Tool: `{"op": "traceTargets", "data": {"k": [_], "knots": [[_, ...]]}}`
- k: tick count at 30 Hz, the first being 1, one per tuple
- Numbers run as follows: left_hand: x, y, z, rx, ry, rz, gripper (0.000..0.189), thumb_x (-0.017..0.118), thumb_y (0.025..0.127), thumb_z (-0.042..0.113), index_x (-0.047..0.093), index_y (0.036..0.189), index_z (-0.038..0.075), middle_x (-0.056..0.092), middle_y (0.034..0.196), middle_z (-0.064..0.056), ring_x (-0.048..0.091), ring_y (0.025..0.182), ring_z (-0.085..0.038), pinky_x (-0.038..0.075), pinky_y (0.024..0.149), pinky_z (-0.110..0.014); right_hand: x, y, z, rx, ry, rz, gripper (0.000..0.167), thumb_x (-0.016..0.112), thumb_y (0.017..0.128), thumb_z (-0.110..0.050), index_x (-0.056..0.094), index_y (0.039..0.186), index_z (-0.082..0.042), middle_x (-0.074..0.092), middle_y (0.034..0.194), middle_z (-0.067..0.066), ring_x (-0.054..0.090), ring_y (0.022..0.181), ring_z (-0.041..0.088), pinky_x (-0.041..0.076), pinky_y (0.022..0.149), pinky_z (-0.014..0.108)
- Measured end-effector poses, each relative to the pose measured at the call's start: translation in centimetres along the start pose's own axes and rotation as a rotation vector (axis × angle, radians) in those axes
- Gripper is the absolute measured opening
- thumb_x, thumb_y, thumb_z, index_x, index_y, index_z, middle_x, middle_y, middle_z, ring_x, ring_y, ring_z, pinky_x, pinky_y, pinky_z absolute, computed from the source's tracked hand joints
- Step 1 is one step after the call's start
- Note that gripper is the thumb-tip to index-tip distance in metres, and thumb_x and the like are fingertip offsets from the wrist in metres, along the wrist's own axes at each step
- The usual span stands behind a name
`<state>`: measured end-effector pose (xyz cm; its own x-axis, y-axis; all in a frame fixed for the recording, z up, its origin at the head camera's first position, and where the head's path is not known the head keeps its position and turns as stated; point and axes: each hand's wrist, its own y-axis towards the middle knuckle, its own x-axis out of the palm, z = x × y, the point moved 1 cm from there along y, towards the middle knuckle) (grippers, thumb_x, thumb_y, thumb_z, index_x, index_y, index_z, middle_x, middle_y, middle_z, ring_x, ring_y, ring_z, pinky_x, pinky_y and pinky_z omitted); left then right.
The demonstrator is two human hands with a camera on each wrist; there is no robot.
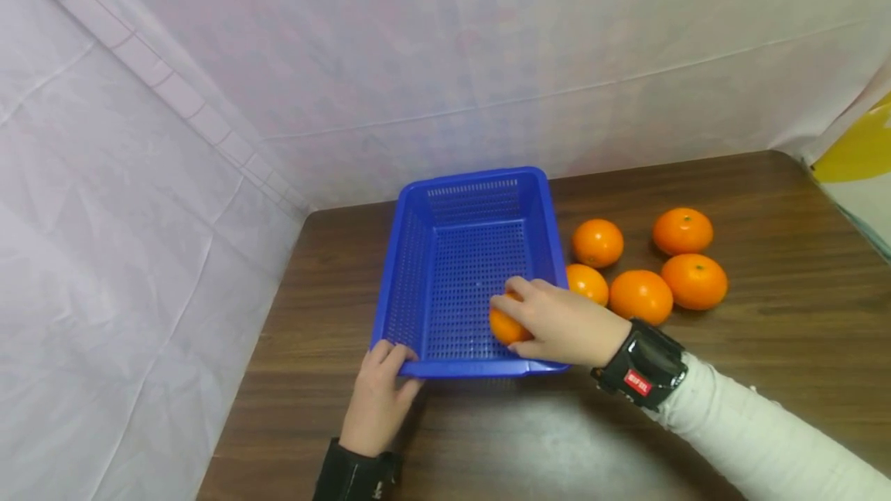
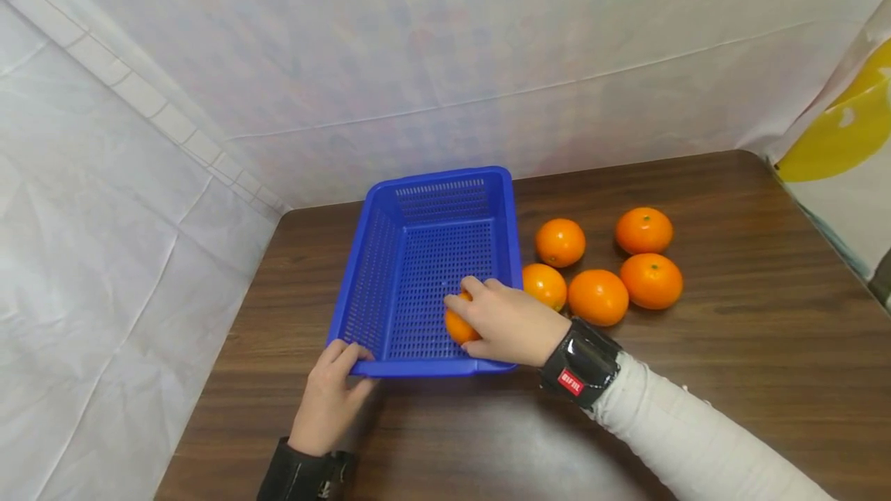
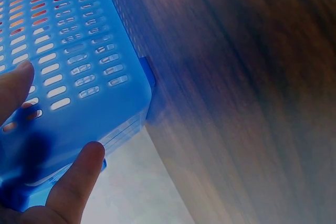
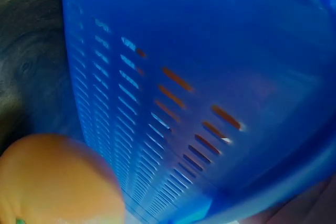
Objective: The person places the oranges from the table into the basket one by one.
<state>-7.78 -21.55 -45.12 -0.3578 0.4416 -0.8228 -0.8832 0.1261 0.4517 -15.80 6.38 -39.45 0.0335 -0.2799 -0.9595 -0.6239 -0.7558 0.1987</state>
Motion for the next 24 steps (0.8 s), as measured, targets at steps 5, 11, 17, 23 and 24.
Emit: {"op": "traceTargets", "data": {"k": [5,11,17,23,24], "knots": [[0.1,-0.1,-0.1,0.025,-0.005,0.020,0.036,0.088,0.065,0.003,0.063,0.086,0.017,0.051,0.084,0.007,0.050,0.079,-0.011,0.050,0.071,-0.032,0.5,0.3,0.1,-0.005,-0.014,-0.028,0.058,0.079,0.082,-0.037,0.062,0.130,-0.008,0.060,0.116,0.012,0.064,0.089,0.023,0.057,0.079,0.039],[0.2,0.0,-0.1,0.045,-0.015,0.024,0.036,0.087,0.065,0.002,0.063,0.087,0.017,0.051,0.084,0.007,0.049,0.079,-0.012,0.049,0.071,-0.031,0.9,0.6,0.3,0.003,-0.022,-0.050,0.058,0.079,0.081,-0.038,0.063,0.128,-0.007,0.061,0.112,0.012,0.063,0.084,0.021,0.057,0.077,0.038],[0.2,0.0,-0.1,0.053,-0.011,0.032,0.036,0.087,0.065,0.003,0.062,0.086,0.017,0.050,0.083,0.006,0.049,0.078,-0.011,0.049,0.070,-0.031,1.1,1.1,0.3,0.010,-0.019,-0.082,0.057,0.079,0.081,-0.038,0.064,0.127,-0.008,0.061,0.107,0.010,0.061,0.078,0.018,0.055,0.073,0.036],[0.3,0.0,-0.2,0.053,-0.012,0.038,0.035,0.087,0.065,0.004,0.061,0.086,0.017,0.050,0.082,0.006,0.048,0.077,-0.011,0.049,0.069,-0.030,1.3,1.4,0.2,0.004,-0.014,-0.109,0.054,0.080,0.079,-0.036,0.066,0.123,-0.009,0.061,0.102,0.008,0.061,0.075,0.016,0.055,0.071,0.036],[0.3,0.0,-0.2,0.053,-0.014,0.039,0.035,0.087,0.065,0.004,0.061,0.086,0.017,0.050,0.082,0.006,0.048,0.077,-0.011,0.049,0.069,-0.031,1.4,1.5,0.2,0.003,-0.014,-0.112,0.054,0.081,0.078,-0.035,0.066,0.123,-0.009,0.061,0.101,0.008,0.060,0.075,0.015,0.055,0.070,0.035]]}}
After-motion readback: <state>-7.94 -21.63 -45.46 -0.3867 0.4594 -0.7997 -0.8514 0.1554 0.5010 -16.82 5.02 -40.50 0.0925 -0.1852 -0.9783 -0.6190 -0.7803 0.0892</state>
